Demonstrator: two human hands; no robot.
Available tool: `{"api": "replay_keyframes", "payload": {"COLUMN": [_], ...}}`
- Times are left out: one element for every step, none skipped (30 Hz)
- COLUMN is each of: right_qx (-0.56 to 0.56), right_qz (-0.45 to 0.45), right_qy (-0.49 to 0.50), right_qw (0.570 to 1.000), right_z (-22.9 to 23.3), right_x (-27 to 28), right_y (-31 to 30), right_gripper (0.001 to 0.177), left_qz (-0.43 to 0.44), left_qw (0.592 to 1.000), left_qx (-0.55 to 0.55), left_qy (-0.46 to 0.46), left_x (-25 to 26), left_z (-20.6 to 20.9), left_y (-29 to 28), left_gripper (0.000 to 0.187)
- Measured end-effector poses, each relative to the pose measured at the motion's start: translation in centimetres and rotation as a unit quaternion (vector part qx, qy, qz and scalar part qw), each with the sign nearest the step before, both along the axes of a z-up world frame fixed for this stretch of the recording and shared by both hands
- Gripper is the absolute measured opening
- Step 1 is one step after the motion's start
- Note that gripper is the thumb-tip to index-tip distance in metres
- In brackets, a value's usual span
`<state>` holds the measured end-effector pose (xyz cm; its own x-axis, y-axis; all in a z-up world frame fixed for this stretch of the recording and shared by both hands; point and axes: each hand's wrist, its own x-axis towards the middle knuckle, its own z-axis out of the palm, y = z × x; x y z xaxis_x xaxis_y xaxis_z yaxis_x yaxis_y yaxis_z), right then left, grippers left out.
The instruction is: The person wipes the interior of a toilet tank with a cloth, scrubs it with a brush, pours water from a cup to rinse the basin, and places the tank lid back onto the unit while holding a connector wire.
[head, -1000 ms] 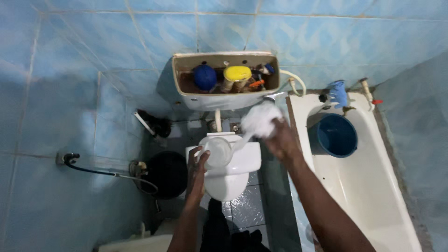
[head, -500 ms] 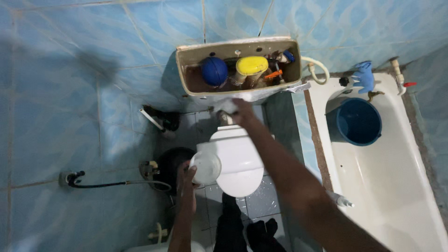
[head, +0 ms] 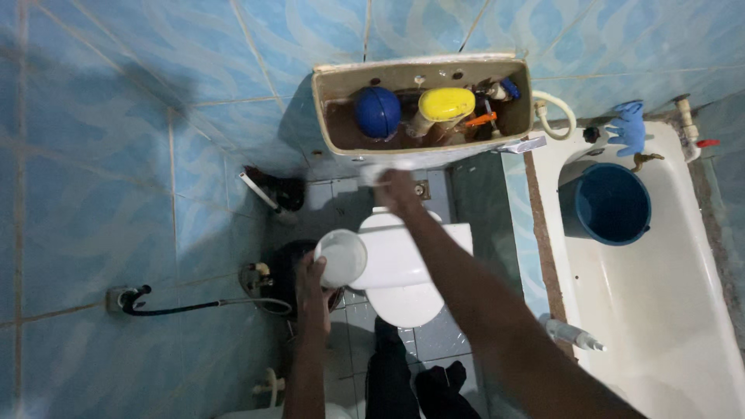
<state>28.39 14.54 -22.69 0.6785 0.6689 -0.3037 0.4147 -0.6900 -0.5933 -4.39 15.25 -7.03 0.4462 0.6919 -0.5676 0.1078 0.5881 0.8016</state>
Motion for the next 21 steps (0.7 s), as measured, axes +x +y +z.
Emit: {"api": "replay_keyframes", "payload": {"right_qx": [0.056, 0.111, 0.109, 0.106, 0.105, 0.056, 0.008, 0.064, 0.117, 0.306, 0.456, 0.549, 0.553, 0.555, 0.556, 0.527, 0.49, 0.445, 0.426, 0.406, 0.34], "right_qz": [0.038, 0.075, 0.074, 0.072, 0.071, 0.068, 0.065, 0.146, 0.224, 0.078, -0.077, -0.223, -0.227, -0.23, -0.232, -0.154, -0.073, 0.009, 0.064, 0.119, 0.191], "right_qy": [-0.047, -0.093, -0.088, -0.082, -0.078, -0.076, -0.074, -0.211, -0.339, -0.093, 0.165, 0.405, 0.347, 0.287, 0.227, 0.138, 0.047, -0.046, -0.068, -0.091, -0.177], "right_qw": [0.997, 0.987, 0.987, 0.988, 0.989, 0.993, 0.995, 0.965, 0.906, 0.944, 0.871, 0.696, 0.723, 0.746, 0.766, 0.824, 0.867, 0.894, 0.9, 0.901, 0.903], "right_z": [0.7, 1.8, 4.7, 7.5, 10.1, 12.4, 14.4, 15.9, 16.7, 17.0, 17.2, 17.5, 17.9, 18.2, 18.8, 19.6, 20.5, 21.3, 22.1, 22.9, 23.7], "right_x": [-2.5, -4.1, -4.6, -5.0, -5.1, -4.8, -4.2, -3.3, -2.8, -2.7, -2.4, -2.4, -3.0, -4.2, -5.3, -6.0, -6.8, -7.6, -8.0, -7.7, -7.0], "right_y": [0.8, 0.9, 0.8, 0.4, 0.1, -0.9, -2.2, -3.7, -4.8, -4.6, -4.2, -3.8, -3.2, -2.5, -1.6, -0.5, 0.6, 1.7, 3.3, 5.3, 7.4], "right_gripper": [0.018, 0.019, 0.024, 0.03, 0.036, 0.039, 0.044, 0.028, 0.033, 0.027, 0.023, 0.024, 0.03, 0.04, 0.051, 0.05, 0.05, 0.049, 0.052, 0.054, 0.055], "left_qz": [0.002, 0.008, 0.016, 0.023, 0.028, 0.033, 0.039, 0.036, 0.035, 0.033, 0.035, 0.037, 0.038, 0.043, 0.047, 0.052, 0.054, 0.055, 0.057, 0.06, 0.06], "left_qw": [1.0, 1.0, 1.0, 0.999, 0.999, 0.999, 0.999, 0.999, 0.999, 0.999, 0.999, 0.999, 0.999, 0.999, 0.999, 0.998, 0.998, 0.998, 0.997, 0.997, 0.997], "left_qx": [0.004, -0.003, -0.009, -0.015, -0.014, -0.013, -0.011, -0.013, -0.016, -0.02, -0.018, -0.015, -0.011, -0.013, -0.014, -0.016, -0.022, -0.027, -0.032, -0.029, -0.028], "left_qy": [-0.014, -0.004, 0.006, 0.016, 0.002, -0.012, -0.027, -0.018, -0.007, 0.004, -0.002, -0.007, -0.014, -0.008, -0.001, 0.006, -0.007, -0.021, -0.033, -0.032, -0.032], "left_x": [0.3, 0.7, 1.0, 0.9, 0.7, 0.5, 0.4, 0.2, -0.2, -0.7, -1.0, -1.3, -1.4, -1.5, -1.6, -1.6, -1.7, -1.9, -2.3, -2.4, -2.4], "left_z": [-0.1, -0.2, -0.4, -0.5, -0.7, -0.9, -1.0, -1.2, -1.4, -1.4, -1.5, -1.4, -1.4, -1.3, -1.2, -1.2, -1.2, -1.2, -1.3, -1.3, -1.4], "left_y": [0.3, 0.7, 1.2, 1.5, 1.6, 1.8, 2.1, 2.4, 2.5, 2.5, 2.4, 2.1, 1.9, 1.7, 1.4, 1.2, 1.2, 1.2, 1.1, 1.1, 1.2], "left_gripper": [0.072, 0.071, 0.07, 0.07, 0.07, 0.071, 0.071, 0.072, 0.073, 0.073, 0.074, 0.075, 0.075, 0.076, 0.077, 0.077, 0.077, 0.076, 0.076, 0.075, 0.074]}}
